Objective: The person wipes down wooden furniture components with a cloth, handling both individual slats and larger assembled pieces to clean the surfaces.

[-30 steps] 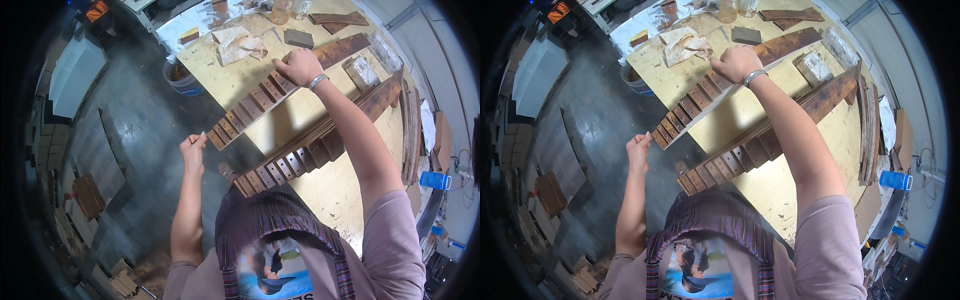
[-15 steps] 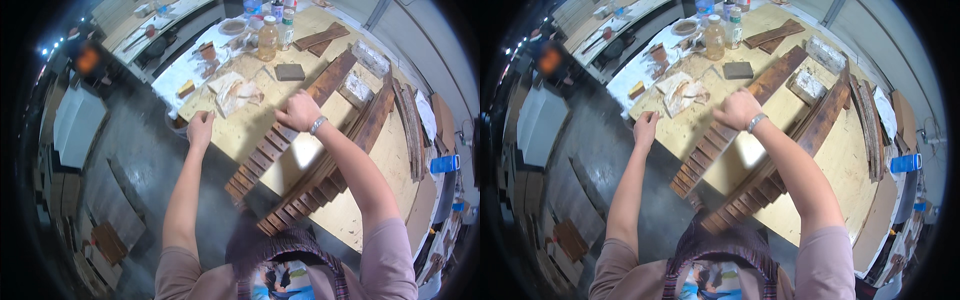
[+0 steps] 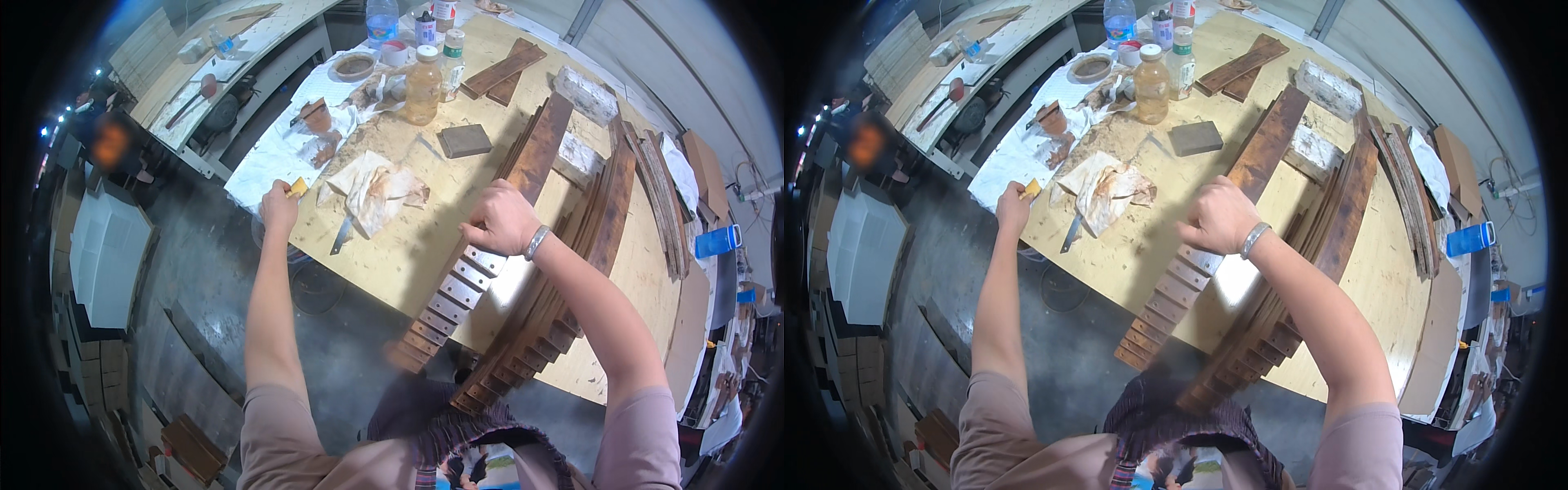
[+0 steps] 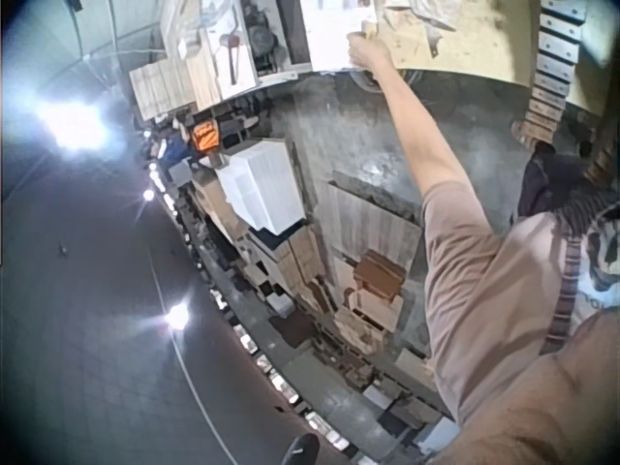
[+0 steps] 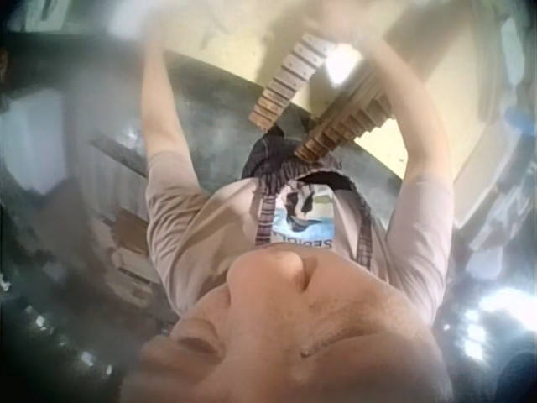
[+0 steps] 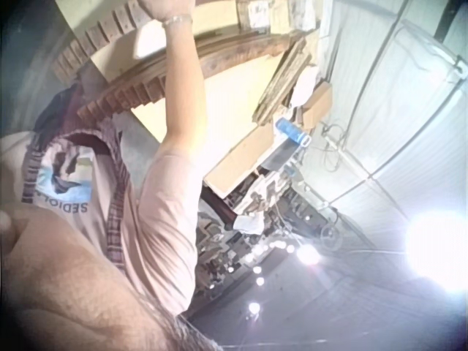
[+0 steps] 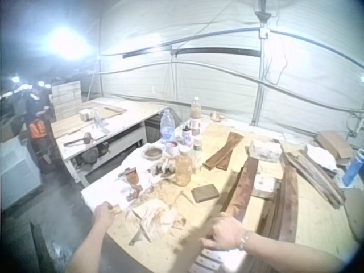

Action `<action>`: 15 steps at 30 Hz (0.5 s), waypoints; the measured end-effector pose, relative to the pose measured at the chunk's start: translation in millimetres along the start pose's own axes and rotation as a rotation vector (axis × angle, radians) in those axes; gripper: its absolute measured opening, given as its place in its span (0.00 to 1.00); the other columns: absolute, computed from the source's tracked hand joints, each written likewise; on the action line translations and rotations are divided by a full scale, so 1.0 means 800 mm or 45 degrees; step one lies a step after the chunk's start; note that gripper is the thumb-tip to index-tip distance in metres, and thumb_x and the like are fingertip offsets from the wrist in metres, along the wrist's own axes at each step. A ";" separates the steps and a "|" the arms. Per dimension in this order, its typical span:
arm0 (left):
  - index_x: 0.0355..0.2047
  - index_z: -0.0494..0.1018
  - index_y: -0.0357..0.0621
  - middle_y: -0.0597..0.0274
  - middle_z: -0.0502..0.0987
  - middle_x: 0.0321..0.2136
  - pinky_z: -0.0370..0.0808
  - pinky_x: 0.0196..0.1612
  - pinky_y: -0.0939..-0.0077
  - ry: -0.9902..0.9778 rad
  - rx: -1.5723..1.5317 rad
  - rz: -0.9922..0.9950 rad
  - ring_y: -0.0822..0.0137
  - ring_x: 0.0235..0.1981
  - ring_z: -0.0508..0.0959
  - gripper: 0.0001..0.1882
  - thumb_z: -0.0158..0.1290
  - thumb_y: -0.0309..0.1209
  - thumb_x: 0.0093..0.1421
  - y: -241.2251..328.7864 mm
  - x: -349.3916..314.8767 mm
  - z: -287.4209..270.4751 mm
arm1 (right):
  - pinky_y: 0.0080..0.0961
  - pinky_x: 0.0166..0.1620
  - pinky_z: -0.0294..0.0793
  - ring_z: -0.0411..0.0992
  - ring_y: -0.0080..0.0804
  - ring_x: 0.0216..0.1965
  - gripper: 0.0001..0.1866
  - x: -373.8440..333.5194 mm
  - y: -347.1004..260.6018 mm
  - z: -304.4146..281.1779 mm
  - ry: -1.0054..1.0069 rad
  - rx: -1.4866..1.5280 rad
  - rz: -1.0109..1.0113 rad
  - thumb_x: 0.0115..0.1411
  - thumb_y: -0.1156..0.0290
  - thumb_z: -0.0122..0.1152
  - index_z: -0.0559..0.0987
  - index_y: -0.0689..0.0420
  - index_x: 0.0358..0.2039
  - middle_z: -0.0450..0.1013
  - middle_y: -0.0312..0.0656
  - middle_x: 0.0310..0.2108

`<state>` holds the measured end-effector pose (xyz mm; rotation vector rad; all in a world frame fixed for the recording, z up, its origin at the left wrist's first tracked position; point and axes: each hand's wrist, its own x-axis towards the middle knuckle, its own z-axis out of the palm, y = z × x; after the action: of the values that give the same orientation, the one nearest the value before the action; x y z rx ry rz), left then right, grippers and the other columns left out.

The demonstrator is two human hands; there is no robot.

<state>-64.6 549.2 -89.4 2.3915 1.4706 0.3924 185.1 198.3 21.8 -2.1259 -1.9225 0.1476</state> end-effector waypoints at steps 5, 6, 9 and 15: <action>0.49 0.73 0.32 0.54 0.80 0.40 0.74 0.45 0.72 0.251 -1.137 -0.163 0.67 0.39 0.79 0.19 0.59 0.29 0.59 0.020 -0.056 -0.020 | 0.37 0.46 0.68 0.71 0.48 0.24 0.29 0.001 0.001 0.004 -0.036 -0.034 0.012 0.57 0.48 0.50 0.77 0.58 0.10 0.71 0.51 0.14; 0.49 0.73 0.31 0.56 0.79 0.41 0.73 0.46 0.73 0.136 -1.308 -0.157 0.68 0.40 0.78 0.19 0.58 0.28 0.60 0.042 -0.084 -0.040 | 0.37 0.46 0.68 0.71 0.48 0.24 0.29 0.002 0.002 0.005 -0.034 -0.035 0.003 0.57 0.48 0.50 0.77 0.58 0.10 0.71 0.51 0.14; 0.51 0.72 0.29 0.59 0.78 0.43 0.71 0.49 0.76 -0.150 -1.690 -0.109 0.70 0.42 0.76 0.19 0.56 0.26 0.60 0.103 -0.176 -0.080 | 0.37 0.45 0.68 0.71 0.49 0.23 0.28 0.003 0.002 0.003 -0.048 -0.047 -0.024 0.58 0.49 0.50 0.79 0.57 0.12 0.72 0.50 0.14; 0.53 0.70 0.29 0.56 0.77 0.45 0.71 0.51 0.76 -0.332 -1.768 -0.052 0.70 0.45 0.75 0.21 0.56 0.21 0.58 0.200 -0.316 -0.068 | 0.38 0.45 0.69 0.73 0.48 0.26 0.32 0.001 0.015 0.006 -0.046 -0.020 -0.083 0.64 0.46 0.46 0.81 0.57 0.15 0.74 0.49 0.17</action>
<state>-65.4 260.4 5.4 1.2043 0.6648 0.7278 195.3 199.1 14.4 -2.0815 -2.0169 0.1589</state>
